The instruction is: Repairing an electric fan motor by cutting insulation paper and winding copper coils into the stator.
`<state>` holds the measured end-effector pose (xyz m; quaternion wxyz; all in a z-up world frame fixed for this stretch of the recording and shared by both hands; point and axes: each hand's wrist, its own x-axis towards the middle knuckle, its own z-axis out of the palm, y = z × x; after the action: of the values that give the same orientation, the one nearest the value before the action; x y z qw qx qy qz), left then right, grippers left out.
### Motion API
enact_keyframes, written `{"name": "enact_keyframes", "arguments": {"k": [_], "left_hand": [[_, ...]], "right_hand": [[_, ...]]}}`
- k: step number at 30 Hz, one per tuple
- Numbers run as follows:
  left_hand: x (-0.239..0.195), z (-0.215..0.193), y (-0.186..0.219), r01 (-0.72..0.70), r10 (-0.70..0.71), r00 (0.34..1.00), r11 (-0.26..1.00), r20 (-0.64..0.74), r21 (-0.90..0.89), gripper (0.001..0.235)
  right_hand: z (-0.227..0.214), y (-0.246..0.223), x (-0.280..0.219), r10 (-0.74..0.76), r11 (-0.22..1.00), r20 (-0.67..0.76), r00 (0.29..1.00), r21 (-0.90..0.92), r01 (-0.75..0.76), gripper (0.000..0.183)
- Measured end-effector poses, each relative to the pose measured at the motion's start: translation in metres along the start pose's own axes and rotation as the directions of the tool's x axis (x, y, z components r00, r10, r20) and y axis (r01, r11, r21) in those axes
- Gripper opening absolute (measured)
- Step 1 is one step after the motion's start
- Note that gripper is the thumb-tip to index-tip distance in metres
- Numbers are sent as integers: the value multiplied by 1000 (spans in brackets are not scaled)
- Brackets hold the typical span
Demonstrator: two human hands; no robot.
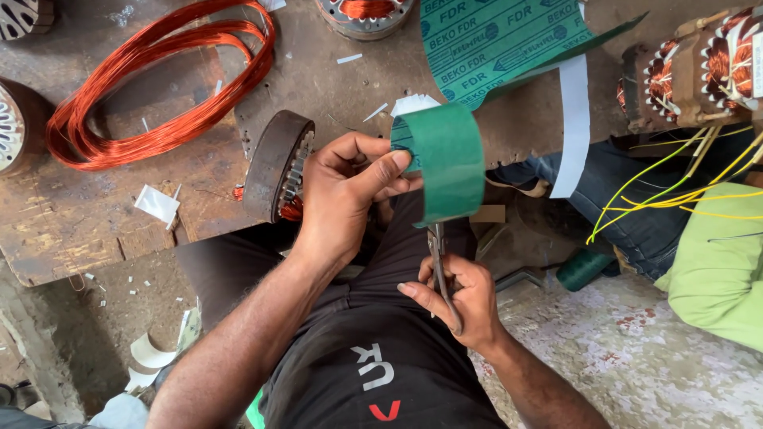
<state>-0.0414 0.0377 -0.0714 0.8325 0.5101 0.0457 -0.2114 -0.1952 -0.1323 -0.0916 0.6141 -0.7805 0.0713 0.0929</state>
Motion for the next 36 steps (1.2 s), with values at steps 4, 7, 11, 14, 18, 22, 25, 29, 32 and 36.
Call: {"name": "enact_keyframes", "arguments": {"k": [4,7,11,14,18,22,25,29,32,36], "left_hand": [[0,1,1,6,-6,1000,1000,0,7,16],[0,3,1,16,-16,1000,1000,0,-1,16],[1,3,0,17,-17,1000,1000,-7,-4,16],[2,7,2,19,-19,1000,1000,-10,-9,16],[-2,9,4,-53,56,997,997,-44,56,15],[-6,5,-8,-200,210,975,973,-73,119,13],[-2,-1,-19,-314,393,914,843,-100,437,12],[2,-2,-21,-349,576,817,489,5,799,16],[1,3,-14,-356,549,835,504,26,787,21],[8,8,-7,-407,422,904,795,72,449,31]], "right_hand": [[0,2,-1,20,1000,-3,1000,10,-20,22],[-2,4,-1,17,1000,-3,1000,14,-17,22],[-2,4,-1,49,998,-7,999,30,-49,22],[-3,6,0,53,998,-13,999,33,-52,21],[-5,8,0,29,999,-30,999,24,-29,21],[-8,9,4,1,1000,-57,998,24,0,20],[-10,9,5,1,999,-74,997,48,3,20],[-9,8,7,10,999,-83,997,35,-7,20],[-10,9,8,-2,999,-80,997,35,5,20],[-9,8,4,17,999,-68,998,50,-14,20]]}}
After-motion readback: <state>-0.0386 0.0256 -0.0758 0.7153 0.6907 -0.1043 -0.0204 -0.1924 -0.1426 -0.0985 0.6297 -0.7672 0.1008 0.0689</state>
